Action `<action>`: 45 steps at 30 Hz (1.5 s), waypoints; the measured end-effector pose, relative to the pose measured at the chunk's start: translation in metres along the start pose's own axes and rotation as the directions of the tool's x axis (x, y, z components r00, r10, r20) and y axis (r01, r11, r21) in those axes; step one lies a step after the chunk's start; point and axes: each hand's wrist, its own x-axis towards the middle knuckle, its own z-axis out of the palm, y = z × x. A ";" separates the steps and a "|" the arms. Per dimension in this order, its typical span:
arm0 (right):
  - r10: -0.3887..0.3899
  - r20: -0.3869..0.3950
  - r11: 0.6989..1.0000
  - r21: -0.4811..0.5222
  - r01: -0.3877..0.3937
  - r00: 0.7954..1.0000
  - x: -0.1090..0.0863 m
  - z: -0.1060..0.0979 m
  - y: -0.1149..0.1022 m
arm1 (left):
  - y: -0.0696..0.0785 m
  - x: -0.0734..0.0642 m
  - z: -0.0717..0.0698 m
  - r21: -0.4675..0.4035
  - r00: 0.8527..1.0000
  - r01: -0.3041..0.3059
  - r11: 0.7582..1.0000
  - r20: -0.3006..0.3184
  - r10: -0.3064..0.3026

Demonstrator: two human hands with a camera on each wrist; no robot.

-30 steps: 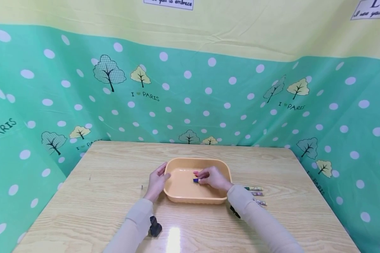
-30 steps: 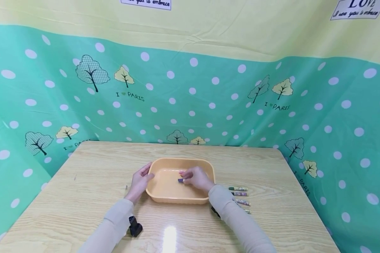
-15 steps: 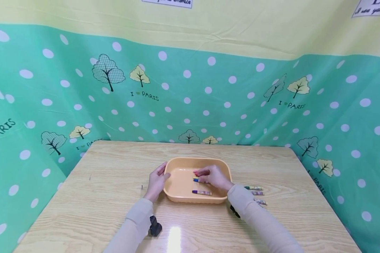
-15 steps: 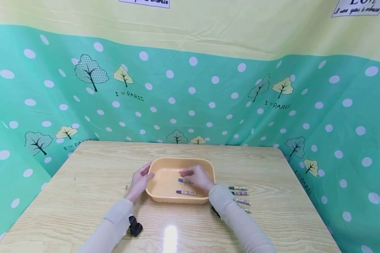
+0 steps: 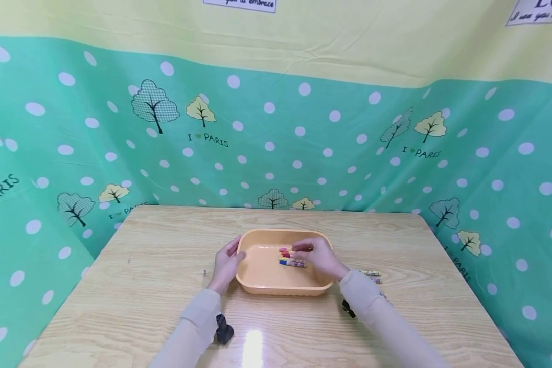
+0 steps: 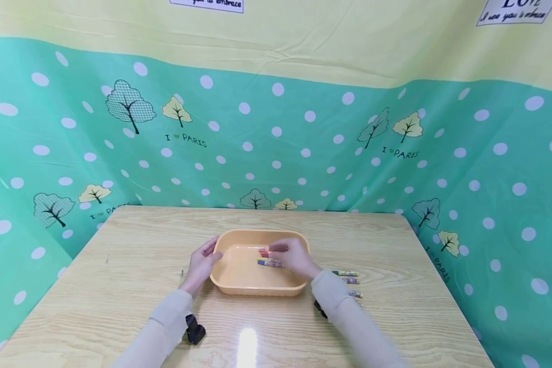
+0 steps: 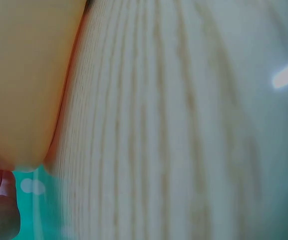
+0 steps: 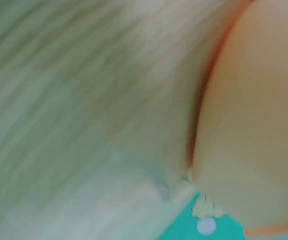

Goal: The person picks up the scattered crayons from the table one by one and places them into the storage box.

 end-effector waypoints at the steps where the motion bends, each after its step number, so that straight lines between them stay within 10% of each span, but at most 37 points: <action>1: -0.005 -0.009 1.000 0.003 0.005 1.000 -0.003 -0.005 -0.002 | 0.000 0.000 0.000 0.000 1.000 0.001 1.000 -0.001 -0.001; 9: 0.031 -0.071 0.999 -0.030 -0.033 0.997 -0.024 -0.057 -0.004 | 0.002 -0.001 0.000 0.007 1.000 0.009 1.000 -0.005 -0.009; 23: 0.066 -0.121 0.995 -0.073 -0.075 0.991 -0.062 -0.109 0.066 | 0.003 -0.002 0.000 0.005 1.000 0.008 1.000 -0.011 -0.008; 45: 0.117 -0.077 0.985 -0.115 -0.125 0.990 -0.069 -0.120 0.112 | 0.005 -0.004 0.000 0.003 1.000 0.008 1.000 -0.003 -0.008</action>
